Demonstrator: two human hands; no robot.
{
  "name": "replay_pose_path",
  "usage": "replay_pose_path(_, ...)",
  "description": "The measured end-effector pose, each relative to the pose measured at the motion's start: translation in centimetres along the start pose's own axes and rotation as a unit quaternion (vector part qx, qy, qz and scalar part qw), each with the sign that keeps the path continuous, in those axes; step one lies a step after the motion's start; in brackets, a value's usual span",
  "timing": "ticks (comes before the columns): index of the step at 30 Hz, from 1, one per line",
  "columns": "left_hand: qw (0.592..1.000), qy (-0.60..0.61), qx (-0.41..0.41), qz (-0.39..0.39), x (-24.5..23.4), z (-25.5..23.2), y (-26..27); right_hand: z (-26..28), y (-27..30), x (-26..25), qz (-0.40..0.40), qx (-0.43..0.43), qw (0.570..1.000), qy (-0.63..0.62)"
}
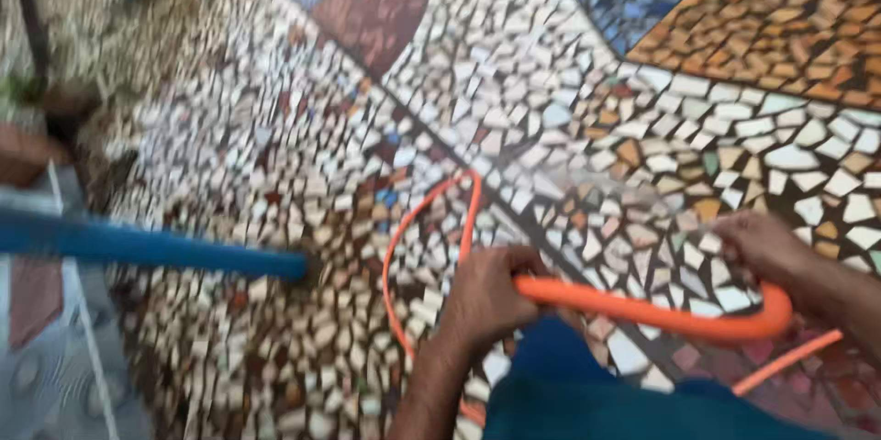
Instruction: The person waters plants and a patio area using an orange hose.
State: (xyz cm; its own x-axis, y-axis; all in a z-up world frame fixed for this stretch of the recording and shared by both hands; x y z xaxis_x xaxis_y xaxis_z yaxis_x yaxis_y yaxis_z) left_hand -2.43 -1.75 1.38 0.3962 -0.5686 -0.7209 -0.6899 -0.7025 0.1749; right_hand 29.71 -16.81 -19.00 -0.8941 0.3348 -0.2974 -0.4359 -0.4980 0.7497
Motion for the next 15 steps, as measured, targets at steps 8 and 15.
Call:
replay_pose_path(8, 0.997, 0.038, -0.057, -0.03, -2.1, 7.3, -0.9, 10.3, -0.2, 5.4, 0.074, -0.118, 0.989, 0.049)
replay_pose_path(15, 0.995, 0.015, 0.02, -0.093, -8.6, 12.2, -7.6, 21.0, -7.4, 6.9, -0.047, -0.223, 0.97, 0.087)
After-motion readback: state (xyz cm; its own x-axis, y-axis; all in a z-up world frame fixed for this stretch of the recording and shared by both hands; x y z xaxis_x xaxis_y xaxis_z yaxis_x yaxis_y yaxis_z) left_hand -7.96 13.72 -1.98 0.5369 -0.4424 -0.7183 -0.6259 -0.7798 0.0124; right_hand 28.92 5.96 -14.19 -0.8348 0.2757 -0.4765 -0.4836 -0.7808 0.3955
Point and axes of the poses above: each hand's wrist, its own y-axis away from the middle knuckle, its own x-axis out of the palm, z = x × y, the point moved 3 cm from there along -y, towards the middle knuckle, and after that the axes turned 3 degrees about -x, right-handed, at the moved point
